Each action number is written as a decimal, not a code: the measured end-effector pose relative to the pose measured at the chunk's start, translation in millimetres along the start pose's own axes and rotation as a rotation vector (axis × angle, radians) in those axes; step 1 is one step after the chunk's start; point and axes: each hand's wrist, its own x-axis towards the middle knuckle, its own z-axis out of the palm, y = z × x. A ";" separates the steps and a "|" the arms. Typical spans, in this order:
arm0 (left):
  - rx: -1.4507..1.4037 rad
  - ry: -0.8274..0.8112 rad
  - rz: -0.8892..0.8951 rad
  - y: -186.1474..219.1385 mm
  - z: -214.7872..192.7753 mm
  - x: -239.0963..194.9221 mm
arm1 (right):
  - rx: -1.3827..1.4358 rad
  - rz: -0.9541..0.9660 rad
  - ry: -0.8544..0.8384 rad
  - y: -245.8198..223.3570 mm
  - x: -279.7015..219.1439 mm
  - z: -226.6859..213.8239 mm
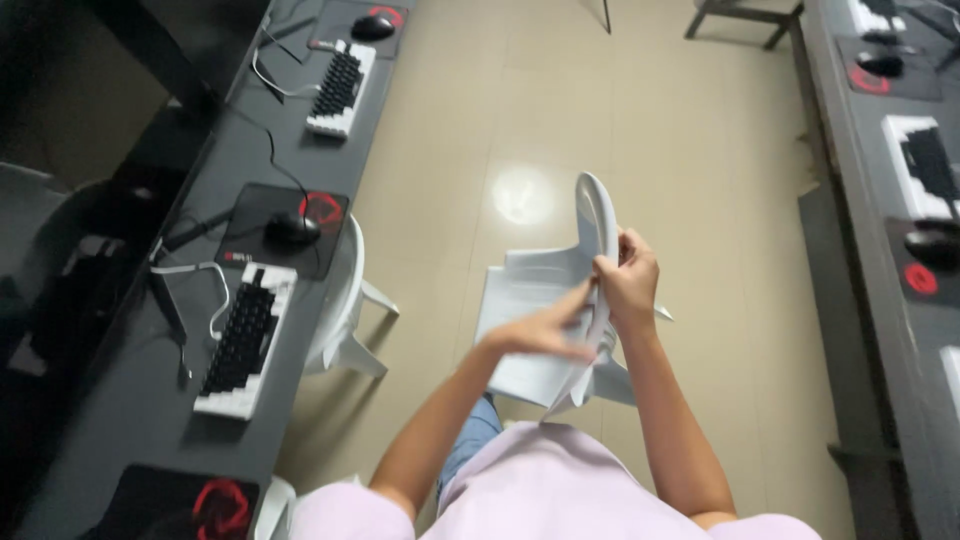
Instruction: The person repeatedly picks up white plastic chairs from a stack and places them under a long desk equipped with computer keyboards and mice. The action involves lifting the chairs by hand and positioning them in a row along the desk.
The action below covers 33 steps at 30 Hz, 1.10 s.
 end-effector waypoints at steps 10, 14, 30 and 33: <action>0.164 0.240 -0.163 9.3 -156.1 57.1 | -0.207 -0.076 -0.024 71.9 182.0 124.0; 0.323 0.414 -0.088 -12.7 -242.5 69.3 | -0.249 -0.036 -0.045 89.2 247.0 191.7; 0.989 1.004 -0.099 -66.9 -491.7 112.5 | 0.084 0.101 -0.512 180.9 476.5 403.6; 0.826 1.022 -0.125 -105.0 -525.9 130.8 | 0.132 0.283 -0.579 197.0 515.4 427.7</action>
